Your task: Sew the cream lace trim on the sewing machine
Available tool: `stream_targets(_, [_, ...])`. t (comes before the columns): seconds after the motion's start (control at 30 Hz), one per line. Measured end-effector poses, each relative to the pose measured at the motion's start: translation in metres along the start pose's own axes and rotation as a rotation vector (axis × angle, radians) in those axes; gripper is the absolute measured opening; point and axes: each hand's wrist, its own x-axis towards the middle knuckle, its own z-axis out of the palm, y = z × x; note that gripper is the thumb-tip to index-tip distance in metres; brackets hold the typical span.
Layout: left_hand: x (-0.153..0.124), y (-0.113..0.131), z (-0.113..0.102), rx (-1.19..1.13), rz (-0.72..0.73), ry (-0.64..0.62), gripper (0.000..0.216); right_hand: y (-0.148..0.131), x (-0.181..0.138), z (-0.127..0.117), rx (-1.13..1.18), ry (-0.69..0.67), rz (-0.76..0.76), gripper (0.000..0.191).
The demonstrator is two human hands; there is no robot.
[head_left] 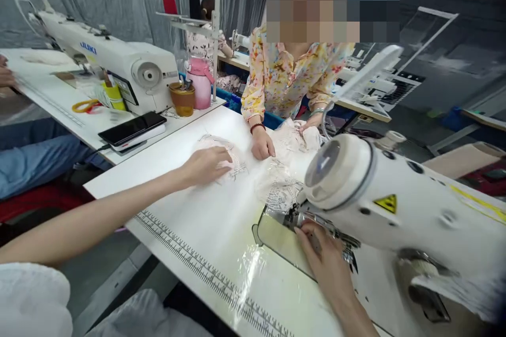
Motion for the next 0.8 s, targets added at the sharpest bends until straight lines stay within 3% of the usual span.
stream_targets(0.1, [-0.016,0.012,0.006,0.022,-0.032,-0.059,0.016,-0.008,-0.001,-0.004,0.047,0.039,0.038,0.030])
stream_targets(0.27, [-0.012,0.024,0.004,-0.041,-0.180,-0.085,0.026,-0.012,-0.004,-0.008,0.051,0.088,-0.009,0.032])
stream_targets(0.57, [0.001,0.012,-0.005,-0.477,-0.504,-0.013,0.034,-0.010,-0.005,-0.006,0.080,0.122,-0.045,0.034])
stream_targets(0.67, [0.010,0.007,-0.020,-0.699,-0.573,0.101,0.035,-0.010,-0.005,-0.006,0.069,0.130,-0.054,0.031])
stream_targets(0.8, [0.021,0.007,-0.062,-0.946,-0.524,0.213,0.034,-0.011,-0.004,-0.007,0.059,0.150,-0.047,0.029])
